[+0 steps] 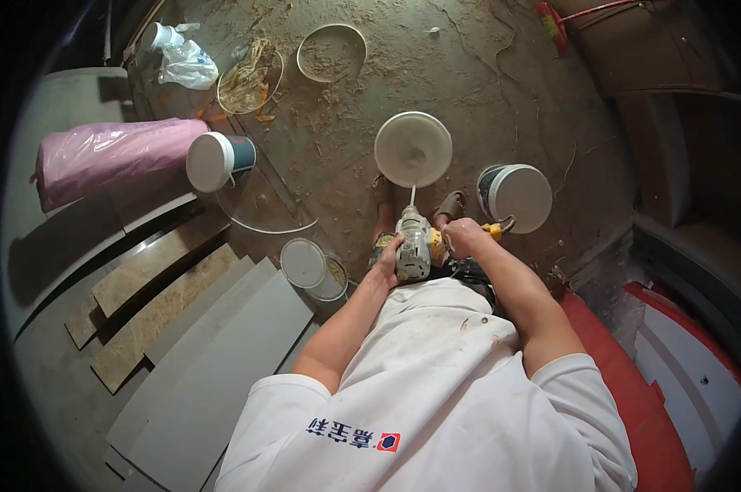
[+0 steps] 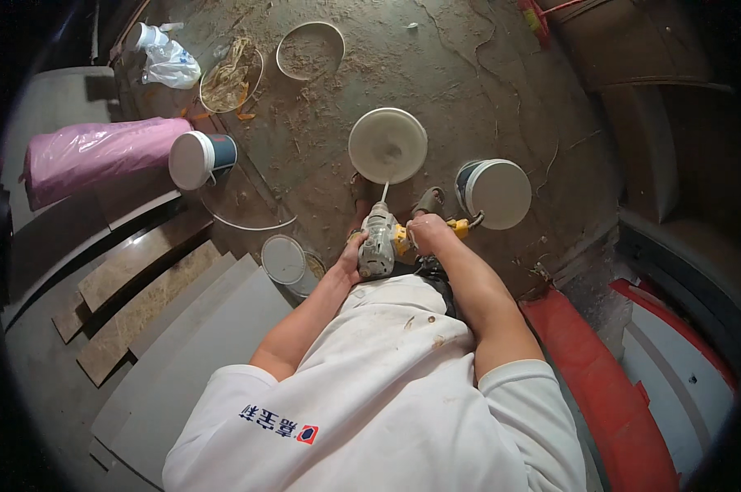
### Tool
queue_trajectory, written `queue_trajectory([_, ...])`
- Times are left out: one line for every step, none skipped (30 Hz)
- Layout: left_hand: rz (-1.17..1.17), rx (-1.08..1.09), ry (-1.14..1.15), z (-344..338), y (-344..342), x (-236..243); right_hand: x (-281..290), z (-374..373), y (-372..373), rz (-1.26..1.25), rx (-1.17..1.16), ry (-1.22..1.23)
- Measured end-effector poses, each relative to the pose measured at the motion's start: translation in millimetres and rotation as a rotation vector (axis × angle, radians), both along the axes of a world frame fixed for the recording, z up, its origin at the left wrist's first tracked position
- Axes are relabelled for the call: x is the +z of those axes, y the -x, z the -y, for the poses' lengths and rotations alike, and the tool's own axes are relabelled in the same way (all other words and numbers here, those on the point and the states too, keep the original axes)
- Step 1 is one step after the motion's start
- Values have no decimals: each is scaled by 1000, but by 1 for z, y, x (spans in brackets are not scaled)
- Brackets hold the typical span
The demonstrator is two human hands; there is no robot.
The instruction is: Mixing white paint or construction material in a bucket using a power mixer.
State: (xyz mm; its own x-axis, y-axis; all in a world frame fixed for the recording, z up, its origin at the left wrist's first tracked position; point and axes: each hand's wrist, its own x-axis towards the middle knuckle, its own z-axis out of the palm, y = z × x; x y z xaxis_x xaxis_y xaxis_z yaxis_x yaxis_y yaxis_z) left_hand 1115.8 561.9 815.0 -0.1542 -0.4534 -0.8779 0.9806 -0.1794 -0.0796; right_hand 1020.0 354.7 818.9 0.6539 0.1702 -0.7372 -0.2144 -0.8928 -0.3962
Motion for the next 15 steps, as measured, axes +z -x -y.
queue_trajectory([22,2,11,-3,2,1,0,-4,1,-19,-19,24])
queue_trajectory([22,2,9,-3,2,0,0,-4,4,54,-52,30])
queue_trajectory([22,-3,-10,-2,2,-2,-1,-3,4,53,-52,27])
queue_trajectory([22,-8,-28,0,2,-3,-1,0,3,34,-24,5])
queue_trajectory([21,-8,-30,-1,2,-5,-2,2,1,14,3,-17])
queue_trajectory([21,0,-34,-2,1,-6,-2,1,0,12,3,-18])
queue_trajectory([15,5,-39,-1,2,-4,-3,-1,1,21,-30,-29])
queue_trajectory([-18,-22,-66,0,-1,0,-3,-2,2,31,-63,-39])
queue_trajectory([-26,-25,-67,0,0,-1,-2,-2,5,22,-66,-40])
queue_trajectory([-11,-25,-48,-1,0,-4,-3,-2,5,25,-58,-31])
queue_trajectory([4,-25,-28,-2,-1,-7,-4,-2,5,28,-49,-23])
queue_trajectory([17,-28,-11,-4,-1,-9,-5,0,5,27,-51,-22])
queue_trajectory([17,-25,-14,-7,0,-13,-6,0,4,36,-48,-25])
queue_trajectory([4,-15,5,-9,0,-17,-7,-2,3,47,-45,-29])
queue_trajectory([-9,-5,25,-12,0,-20,-6,-5,4,48,-42,-32])
